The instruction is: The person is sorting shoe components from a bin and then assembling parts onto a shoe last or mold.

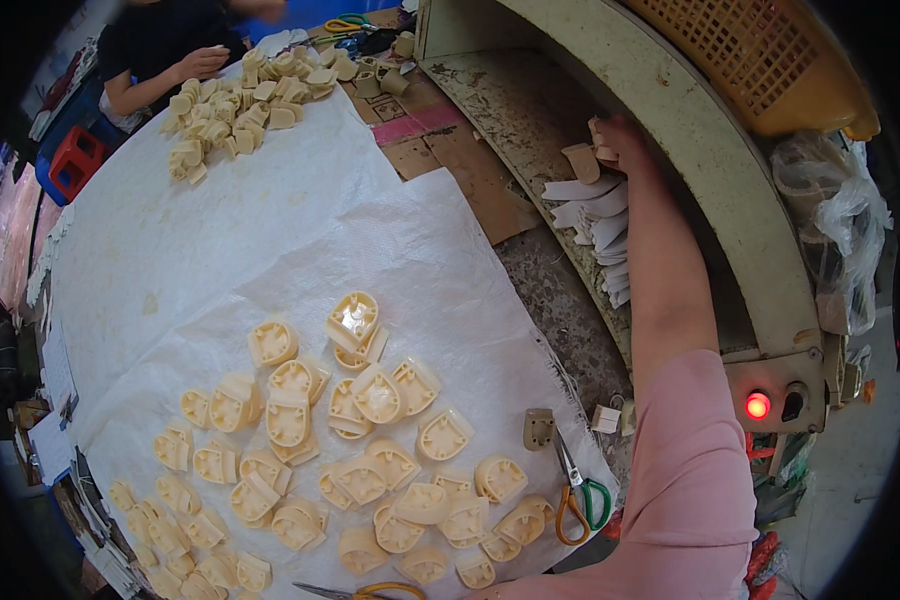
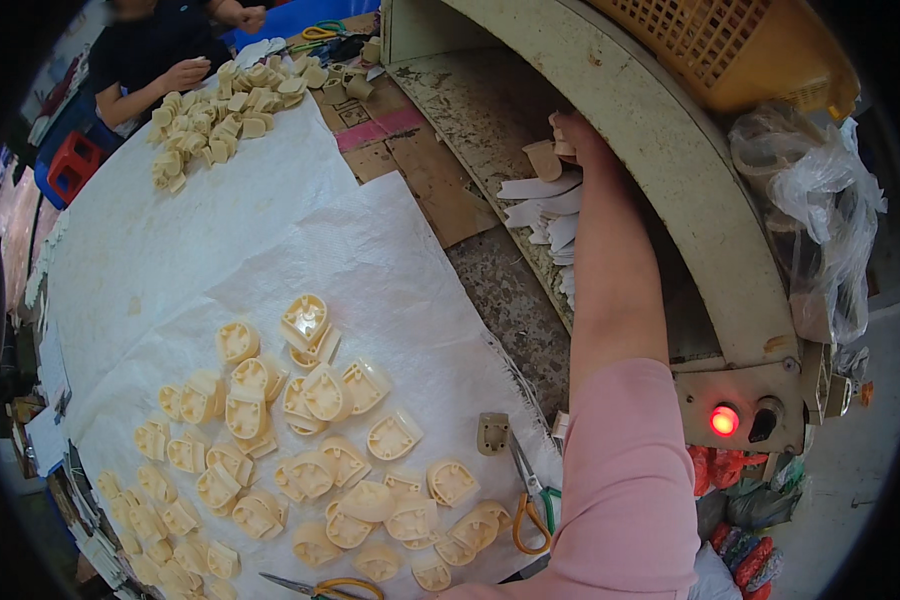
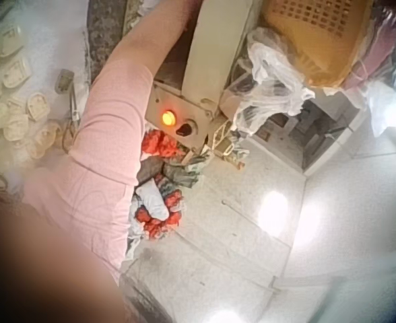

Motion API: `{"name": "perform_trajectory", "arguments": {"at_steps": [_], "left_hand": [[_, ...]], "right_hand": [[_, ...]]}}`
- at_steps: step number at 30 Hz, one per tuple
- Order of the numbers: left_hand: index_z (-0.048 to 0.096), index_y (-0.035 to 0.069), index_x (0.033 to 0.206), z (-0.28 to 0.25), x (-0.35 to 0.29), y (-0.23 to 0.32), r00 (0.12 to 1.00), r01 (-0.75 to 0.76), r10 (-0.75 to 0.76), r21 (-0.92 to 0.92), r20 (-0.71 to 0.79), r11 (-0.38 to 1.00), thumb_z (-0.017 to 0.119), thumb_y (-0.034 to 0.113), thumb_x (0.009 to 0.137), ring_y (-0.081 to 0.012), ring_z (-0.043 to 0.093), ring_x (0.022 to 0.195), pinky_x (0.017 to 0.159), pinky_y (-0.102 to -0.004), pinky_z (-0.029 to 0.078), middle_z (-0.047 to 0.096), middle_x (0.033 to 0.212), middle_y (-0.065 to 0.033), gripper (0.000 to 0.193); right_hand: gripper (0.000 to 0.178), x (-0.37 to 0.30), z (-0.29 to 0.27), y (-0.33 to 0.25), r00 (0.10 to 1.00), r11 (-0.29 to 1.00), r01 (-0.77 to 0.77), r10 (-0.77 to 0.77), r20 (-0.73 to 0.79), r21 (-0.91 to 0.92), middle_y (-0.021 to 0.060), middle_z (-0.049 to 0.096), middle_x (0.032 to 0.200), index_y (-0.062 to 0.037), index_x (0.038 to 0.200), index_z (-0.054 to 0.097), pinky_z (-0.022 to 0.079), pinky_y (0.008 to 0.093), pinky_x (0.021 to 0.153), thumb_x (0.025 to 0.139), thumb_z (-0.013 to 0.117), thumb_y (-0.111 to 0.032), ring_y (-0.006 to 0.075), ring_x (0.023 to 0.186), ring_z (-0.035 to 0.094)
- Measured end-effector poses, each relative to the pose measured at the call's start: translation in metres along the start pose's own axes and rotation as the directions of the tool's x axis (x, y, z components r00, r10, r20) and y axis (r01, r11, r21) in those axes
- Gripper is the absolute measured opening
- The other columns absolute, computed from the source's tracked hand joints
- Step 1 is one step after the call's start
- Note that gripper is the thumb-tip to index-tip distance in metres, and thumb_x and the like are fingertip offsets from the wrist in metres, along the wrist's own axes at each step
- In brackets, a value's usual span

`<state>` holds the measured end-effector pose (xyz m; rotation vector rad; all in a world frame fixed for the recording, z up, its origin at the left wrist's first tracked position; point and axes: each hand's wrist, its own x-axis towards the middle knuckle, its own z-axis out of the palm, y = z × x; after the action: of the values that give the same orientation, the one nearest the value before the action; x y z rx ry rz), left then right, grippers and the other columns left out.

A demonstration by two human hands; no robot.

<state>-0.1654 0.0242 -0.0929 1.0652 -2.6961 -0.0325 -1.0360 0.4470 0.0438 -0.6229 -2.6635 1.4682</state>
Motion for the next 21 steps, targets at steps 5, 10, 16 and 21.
{"name": "perform_trajectory", "arguments": {"at_steps": [5, 10, 16, 21], "left_hand": [[0.042, -0.007, 0.13, -0.003, 0.001, 0.0, 1.0, 0.002, -0.002, -0.003, -0.001, 1.0, 0.04, 0.007, 0.096, -0.0367, 0.056, 0.091, 0.078, -0.043, 0.048, 0.041, 0.128, -0.0273, 0.036], [0.042, -0.007, 0.13, -0.003, 0.001, -0.002, 1.0, -0.01, 0.01, -0.004, 0.002, 1.0, 0.041, 0.007, 0.096, -0.0369, 0.056, 0.091, 0.079, -0.0435, 0.047, 0.041, 0.128, -0.0274, 0.037], [0.042, -0.006, 0.13, 0.0, 0.0, -0.005, 0.999, -0.032, 0.032, 0.003, 0.0, 0.999, 0.042, 0.007, 0.096, -0.0372, 0.056, 0.092, 0.08, -0.0441, 0.047, 0.04, 0.129, -0.0274, 0.037], [0.042, -0.006, 0.131, 0.0, -0.002, -0.008, 0.999, -0.038, 0.038, 0.007, 0.001, 0.999, 0.043, 0.007, 0.095, -0.0374, 0.056, 0.092, 0.081, -0.0447, 0.046, 0.039, 0.13, -0.0275, 0.037]], "right_hand": [[0.031, -0.007, 0.001, -0.005, 0.971, 0.901, 0.233, -0.199, 0.13, -0.366, 0.0084, 0.063, 0.087, -0.0105, 0.098, 0.06, 0.051, 0.0375, 0.068, 0.08, 0.067, -0.035, 0.0211, 0.081, 0.063], [0.039, -0.025, 0.01, -0.007, 0.936, 0.711, 0.342, -0.312, 0.161, -0.614, 0.0137, 0.064, 0.102, -0.0082, 0.106, 0.06, 0.048, 0.0385, 0.085, 0.078, 0.068, -0.034, 0.0262, 0.094, 0.063], [0.062, -0.044, 0.03, -0.015, 0.931, 0.646, 0.358, -0.307, 0.199, -0.674, 0.0185, 0.048, 0.133, -0.0153, 0.131, 0.05, 0.042, 0.0377, 0.1, 0.074, 0.071, -0.03, 0.0332, 0.124, 0.046], [0.067, -0.062, 0.045, -0.022, 0.941, 0.619, 0.303, -0.313, 0.126, -0.725, 0.0203, 0.035, 0.143, -0.0184, 0.135, 0.045, 0.04, 0.0445, 0.102, 0.074, 0.07, -0.028, 0.0379, 0.13, 0.038]]}}
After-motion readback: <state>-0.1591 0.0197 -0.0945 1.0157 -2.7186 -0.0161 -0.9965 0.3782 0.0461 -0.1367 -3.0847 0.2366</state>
